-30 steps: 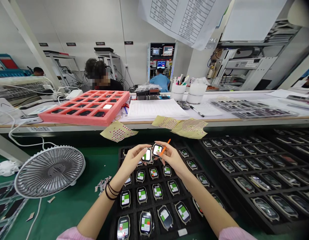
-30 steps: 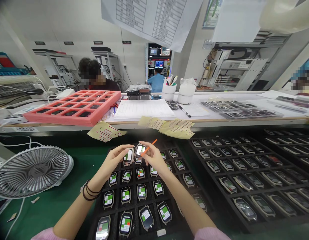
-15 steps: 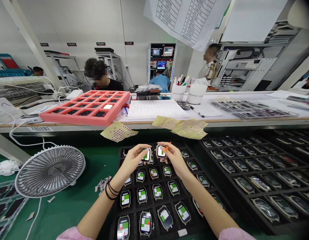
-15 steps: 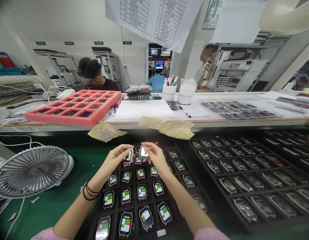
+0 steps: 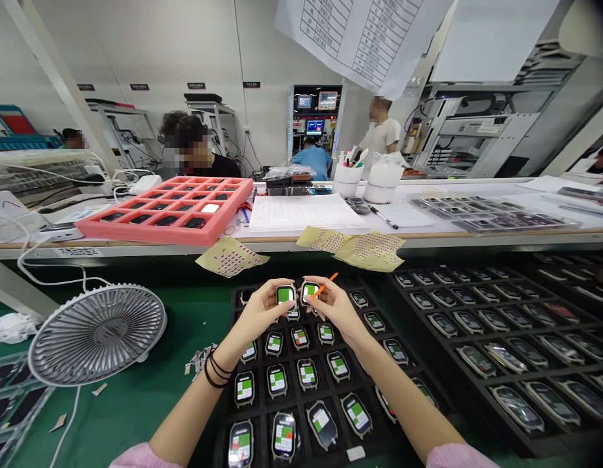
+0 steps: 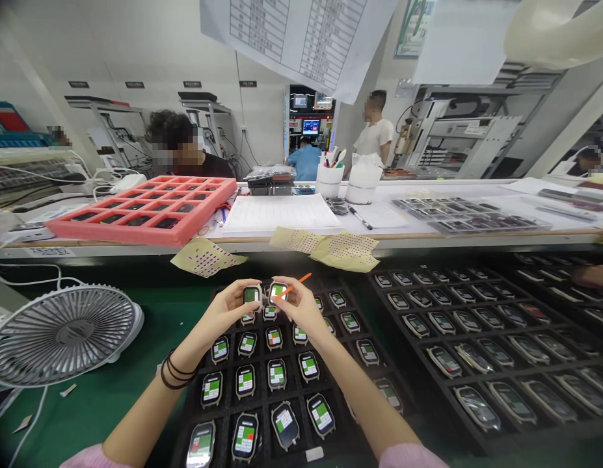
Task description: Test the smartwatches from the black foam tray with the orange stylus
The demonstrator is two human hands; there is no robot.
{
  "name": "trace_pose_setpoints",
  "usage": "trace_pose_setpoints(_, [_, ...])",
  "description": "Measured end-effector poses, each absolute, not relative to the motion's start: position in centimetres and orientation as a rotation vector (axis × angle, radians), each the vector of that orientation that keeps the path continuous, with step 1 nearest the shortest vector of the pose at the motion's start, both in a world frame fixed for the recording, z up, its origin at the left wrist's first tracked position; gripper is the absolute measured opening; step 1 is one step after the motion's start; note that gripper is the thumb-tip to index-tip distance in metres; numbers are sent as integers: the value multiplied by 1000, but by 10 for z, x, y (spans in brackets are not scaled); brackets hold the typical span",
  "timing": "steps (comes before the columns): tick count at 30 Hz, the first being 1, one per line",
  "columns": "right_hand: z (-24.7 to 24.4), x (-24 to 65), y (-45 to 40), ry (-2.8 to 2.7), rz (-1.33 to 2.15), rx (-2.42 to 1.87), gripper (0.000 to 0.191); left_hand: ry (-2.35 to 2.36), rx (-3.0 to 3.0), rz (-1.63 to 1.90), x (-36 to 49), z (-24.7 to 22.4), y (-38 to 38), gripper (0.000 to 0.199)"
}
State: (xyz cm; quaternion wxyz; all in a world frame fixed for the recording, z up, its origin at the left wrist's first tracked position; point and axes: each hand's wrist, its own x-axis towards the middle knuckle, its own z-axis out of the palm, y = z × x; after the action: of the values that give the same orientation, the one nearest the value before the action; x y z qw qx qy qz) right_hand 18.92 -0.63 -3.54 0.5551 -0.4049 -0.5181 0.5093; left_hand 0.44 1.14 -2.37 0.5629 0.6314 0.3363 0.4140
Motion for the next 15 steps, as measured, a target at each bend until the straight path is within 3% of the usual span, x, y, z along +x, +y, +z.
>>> trace_pose_setpoints(3, [-37,190,-5,-1221,1221,-936,44,758,1467,964,3,-28,14,49])
trace_pose_setpoints(10, [-38,191,-5,-1131,1252,-904,30,702,1401,1013,0,-37,22,57])
trace_pose_setpoints(15, [-42,191,-2,-1161,1235,-899,38,696,1390,1024,-1,-30,19,61])
